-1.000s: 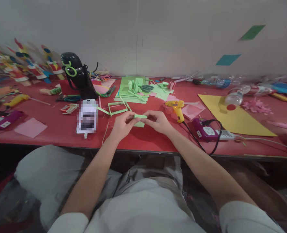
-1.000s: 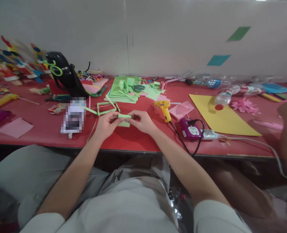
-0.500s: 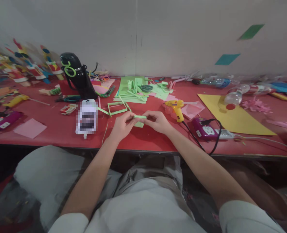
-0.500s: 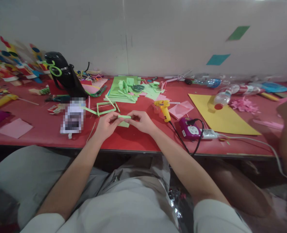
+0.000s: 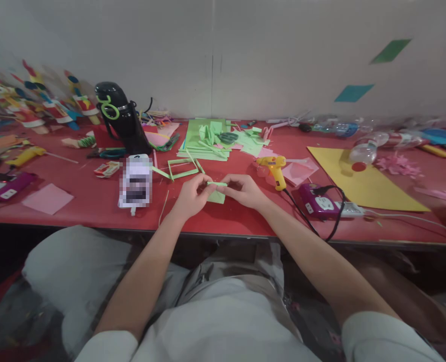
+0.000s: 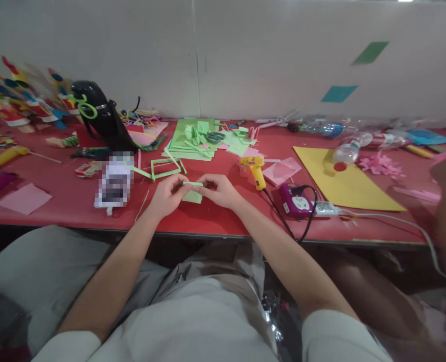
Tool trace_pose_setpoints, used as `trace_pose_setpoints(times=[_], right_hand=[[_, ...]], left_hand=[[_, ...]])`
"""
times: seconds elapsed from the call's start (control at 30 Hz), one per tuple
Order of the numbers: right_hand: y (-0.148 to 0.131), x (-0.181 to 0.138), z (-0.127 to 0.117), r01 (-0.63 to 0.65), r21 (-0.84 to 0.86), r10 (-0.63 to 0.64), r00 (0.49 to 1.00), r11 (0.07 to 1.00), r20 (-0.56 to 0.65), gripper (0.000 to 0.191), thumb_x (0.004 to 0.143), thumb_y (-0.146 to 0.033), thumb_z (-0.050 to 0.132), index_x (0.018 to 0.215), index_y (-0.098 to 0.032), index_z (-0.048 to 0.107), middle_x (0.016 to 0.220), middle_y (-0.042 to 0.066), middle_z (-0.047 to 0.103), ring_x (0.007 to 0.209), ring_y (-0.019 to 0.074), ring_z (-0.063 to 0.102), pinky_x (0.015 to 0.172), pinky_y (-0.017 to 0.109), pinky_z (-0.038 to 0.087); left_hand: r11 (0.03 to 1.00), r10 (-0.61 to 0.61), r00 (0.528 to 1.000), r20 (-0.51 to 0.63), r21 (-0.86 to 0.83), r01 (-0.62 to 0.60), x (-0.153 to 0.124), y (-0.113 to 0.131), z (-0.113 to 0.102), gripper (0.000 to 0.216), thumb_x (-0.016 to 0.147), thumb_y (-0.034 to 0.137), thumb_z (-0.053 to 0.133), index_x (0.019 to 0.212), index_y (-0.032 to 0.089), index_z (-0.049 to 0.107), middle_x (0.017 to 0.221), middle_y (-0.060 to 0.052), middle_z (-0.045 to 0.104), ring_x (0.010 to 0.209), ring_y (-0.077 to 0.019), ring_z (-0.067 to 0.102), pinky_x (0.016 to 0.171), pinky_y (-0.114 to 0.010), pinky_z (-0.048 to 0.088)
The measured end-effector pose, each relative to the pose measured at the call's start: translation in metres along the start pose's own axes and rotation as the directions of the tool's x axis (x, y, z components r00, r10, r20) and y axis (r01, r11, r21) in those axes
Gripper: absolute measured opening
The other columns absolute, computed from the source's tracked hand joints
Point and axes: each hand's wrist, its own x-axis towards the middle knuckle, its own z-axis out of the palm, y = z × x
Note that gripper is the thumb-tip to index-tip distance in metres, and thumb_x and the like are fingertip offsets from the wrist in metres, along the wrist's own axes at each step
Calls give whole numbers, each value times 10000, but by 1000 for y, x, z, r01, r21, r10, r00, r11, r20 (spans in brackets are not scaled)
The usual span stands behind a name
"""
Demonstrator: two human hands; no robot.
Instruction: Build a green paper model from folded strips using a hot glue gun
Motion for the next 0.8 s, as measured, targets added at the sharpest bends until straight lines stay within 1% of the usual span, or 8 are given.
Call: trace_pose_setpoints(times=[0.1, 0.17, 0.27, 0.4, 0.57, 0.67, 0.8], right_hand=[[0, 0, -1, 13, -15, -12, 1000, 1000, 22, 372, 819, -539, 709, 795, -169, 673, 729, 17, 654, 676, 138, 563, 659, 281, 468], [0, -1, -2, 26, -24, -25, 999, 999, 40, 375, 830, -545, 691, 800, -172, 672, 734, 18, 658, 679, 141, 571, 664, 284, 476], [-1, -1, -3, 28, -27, -26, 998, 999, 50, 366, 836, -537, 684, 794, -174, 677, 731, 19, 659, 673, 142, 576, 657, 284, 476], [-4, -1, -1, -6, -31, 7, 999, 1000, 40, 367, 825, -543, 693, 800, -178, 690, 730, 20, 662, 671, 145, 575, 654, 286, 475], [-5, -1, -1, -3, -46, 5, 999, 999, 35, 379, 832, -553, 684, 800, -175, 690, 733, 20, 666, 675, 144, 575, 660, 282, 477], [-4, 0, -4, 13, -55, -12, 1000, 998, 26, 370, 844, -539, 677, 791, -173, 689, 744, 25, 671, 690, 148, 583, 675, 285, 477], [-1, -1, -4, 9, -57, -8, 1000, 998, 23, 368, 854, -534, 666, 789, -172, 681, 718, 16, 659, 658, 138, 567, 647, 277, 465]], left_hand=[[1000, 2, 997, 72, 27, -4, -1, 0, 1, 188, 923, 372, 579, 900, 186, 597, 722, 17, 569, 647, -120, 522, 616, -247, 420], [999, 13, 995, 95, 41, -17, -1, 0, 1, 191, 937, 370, 550, 911, 188, 602, 733, 12, 588, 645, -123, 527, 618, -252, 418], [996, 31, 997, 70, 81, -37, 0, -2, 1, 174, 925, 348, 561, 865, 190, 603, 713, 9, 601, 641, -129, 539, 612, -257, 409], [995, 32, 999, 20, 98, -34, 0, -4, 1, 156, 903, 318, 576, 817, 190, 599, 668, 11, 586, 615, -132, 537, 592, -260, 400], [997, 33, 999, 28, 74, -35, 0, -2, 2, 168, 913, 333, 569, 836, 190, 616, 679, 12, 596, 618, -130, 539, 598, -258, 415], [998, 38, 998, 45, 41, -39, 0, 0, 3, 191, 923, 362, 566, 870, 192, 637, 738, -1, 636, 666, -137, 572, 642, -262, 454], [998, 53, 998, 31, -20, -52, 0, -2, 5, 207, 909, 376, 601, 981, 192, 662, 901, -44, 705, 813, -167, 652, 735, -274, 509]])
